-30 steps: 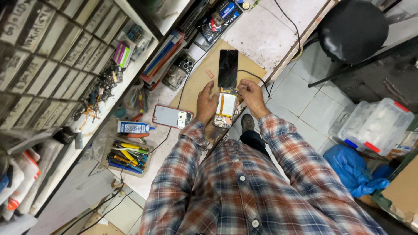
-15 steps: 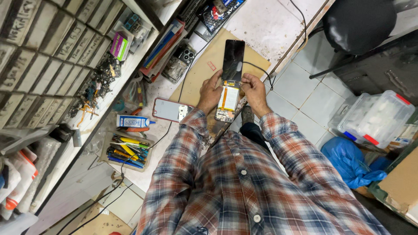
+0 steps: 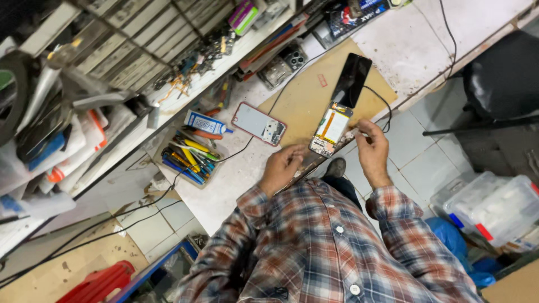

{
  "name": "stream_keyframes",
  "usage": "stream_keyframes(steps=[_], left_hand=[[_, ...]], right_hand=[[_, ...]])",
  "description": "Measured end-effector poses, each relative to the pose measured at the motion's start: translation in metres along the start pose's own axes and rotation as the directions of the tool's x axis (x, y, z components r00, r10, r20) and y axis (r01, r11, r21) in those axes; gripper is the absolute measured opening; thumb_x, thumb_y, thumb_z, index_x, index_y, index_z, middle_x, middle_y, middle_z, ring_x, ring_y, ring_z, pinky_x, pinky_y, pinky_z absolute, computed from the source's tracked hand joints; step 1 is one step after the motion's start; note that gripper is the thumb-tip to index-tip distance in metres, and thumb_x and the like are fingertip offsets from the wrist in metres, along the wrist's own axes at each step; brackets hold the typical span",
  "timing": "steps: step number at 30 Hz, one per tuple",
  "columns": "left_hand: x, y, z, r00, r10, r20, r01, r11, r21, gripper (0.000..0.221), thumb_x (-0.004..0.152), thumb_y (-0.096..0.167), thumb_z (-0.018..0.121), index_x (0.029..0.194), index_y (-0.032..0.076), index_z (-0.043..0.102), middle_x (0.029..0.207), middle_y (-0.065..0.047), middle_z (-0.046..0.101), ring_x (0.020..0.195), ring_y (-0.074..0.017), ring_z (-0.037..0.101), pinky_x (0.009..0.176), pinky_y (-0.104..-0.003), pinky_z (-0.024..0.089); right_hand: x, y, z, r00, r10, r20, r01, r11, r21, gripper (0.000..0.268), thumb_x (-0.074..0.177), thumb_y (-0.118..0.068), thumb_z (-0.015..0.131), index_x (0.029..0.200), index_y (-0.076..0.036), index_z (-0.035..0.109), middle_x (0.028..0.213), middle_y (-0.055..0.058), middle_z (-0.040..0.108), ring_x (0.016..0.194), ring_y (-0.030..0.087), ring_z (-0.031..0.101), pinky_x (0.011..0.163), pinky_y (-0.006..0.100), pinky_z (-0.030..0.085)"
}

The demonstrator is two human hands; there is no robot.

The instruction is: The person reassembles a disassembled smartphone on a workbench, aligning and pressing the screen assembly onto the chassis, then powers on the device to verify the display functions. The person handles the phone and its internal components by hand.

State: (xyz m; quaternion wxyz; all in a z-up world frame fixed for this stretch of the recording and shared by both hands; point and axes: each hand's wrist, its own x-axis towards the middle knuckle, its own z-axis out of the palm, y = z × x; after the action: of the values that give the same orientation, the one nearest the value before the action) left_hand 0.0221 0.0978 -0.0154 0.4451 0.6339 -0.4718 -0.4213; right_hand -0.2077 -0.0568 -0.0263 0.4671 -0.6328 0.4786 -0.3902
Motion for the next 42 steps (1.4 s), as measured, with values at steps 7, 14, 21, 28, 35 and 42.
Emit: stream_keyframes(steps=[7, 14, 21, 28, 35, 42], left_hand=[[-0.052, 0.0, -0.007, 0.926, -0.082, -0.369, 0.082, 0.997, -0.014, 0.03, 0.095, 0.014, 0.066, 0.124, 0.006, 0.071, 0.099, -0.013, 0.079, 0.082, -0.0183, 0.074, 0.072, -0.03, 0.059], [-0.017, 0.054, 0.023, 0.966, 0.202, -0.159, -0.102, 0.869, 0.484, 0.069, 0.08, 0.02, 0.081, 0.142, 0.005, 0.055, 0.133, -0.019, 0.062, 0.119, -0.0357, 0.058, 0.102, -0.045, 0.047], [0.018, 0.068, 0.069, 0.988, 0.11, -0.108, -0.012, 0.756, 0.655, 0.091, 0.068, 0.032, 0.09, 0.142, 0.002, 0.045, 0.135, -0.021, 0.055, 0.119, -0.0386, 0.053, 0.097, -0.051, 0.043], [0.027, 0.047, 0.074, 0.98, 0.121, -0.161, 0.02, 0.738, 0.675, 0.094, 0.07, 0.025, 0.087, 0.148, 0.001, 0.041, 0.134, -0.021, 0.054, 0.12, -0.0385, 0.052, 0.098, -0.051, 0.044], [0.027, 0.04, 0.073, 0.977, 0.128, -0.173, 0.017, 0.755, 0.655, 0.092, 0.072, 0.026, 0.086, 0.148, 0.0, 0.04, 0.137, -0.023, 0.052, 0.122, -0.0408, 0.051, 0.1, -0.053, 0.042], [0.024, 0.04, 0.072, 0.978, 0.121, -0.168, 0.017, 0.759, 0.65, 0.086, 0.074, 0.028, 0.085, 0.145, 0.002, 0.043, 0.137, -0.019, 0.052, 0.122, -0.0387, 0.05, 0.102, -0.052, 0.039]], right_hand=[[-0.001, -0.007, -0.005, 0.996, 0.024, 0.083, 0.0, 0.96, -0.281, 0.036, 0.092, -0.001, 0.066, 0.128, -0.001, 0.065, 0.13, 0.012, 0.065, 0.107, 0.018, 0.066, 0.08, 0.03, 0.054], [0.009, 0.033, 0.0, 0.936, 0.26, 0.236, -0.303, 0.938, 0.17, 0.048, 0.09, -0.003, 0.065, 0.137, 0.0, 0.057, 0.128, 0.011, 0.066, 0.109, 0.017, 0.065, 0.09, 0.028, 0.054], [0.009, 0.033, 0.005, 0.876, 0.362, 0.318, -0.462, 0.82, 0.337, 0.048, 0.091, -0.005, 0.065, 0.137, -0.001, 0.057, 0.128, 0.01, 0.067, 0.102, 0.015, 0.064, 0.085, 0.029, 0.053], [0.009, 0.017, 0.006, 0.857, 0.385, 0.342, -0.484, 0.831, 0.276, 0.047, 0.09, -0.011, 0.064, 0.137, -0.002, 0.06, 0.127, 0.005, 0.07, 0.103, 0.012, 0.063, 0.084, 0.028, 0.049], [0.013, 0.018, 0.001, 0.85, 0.379, 0.366, -0.467, 0.863, 0.192, 0.046, 0.092, -0.013, 0.064, 0.137, -0.006, 0.061, 0.129, 0.005, 0.07, 0.108, 0.014, 0.063, 0.087, 0.03, 0.048], [0.01, 0.017, -0.004, 0.847, 0.346, 0.403, -0.448, 0.873, 0.193, 0.044, 0.094, -0.014, 0.063, 0.137, -0.007, 0.061, 0.13, 0.005, 0.068, 0.111, 0.015, 0.062, 0.091, 0.031, 0.048]])
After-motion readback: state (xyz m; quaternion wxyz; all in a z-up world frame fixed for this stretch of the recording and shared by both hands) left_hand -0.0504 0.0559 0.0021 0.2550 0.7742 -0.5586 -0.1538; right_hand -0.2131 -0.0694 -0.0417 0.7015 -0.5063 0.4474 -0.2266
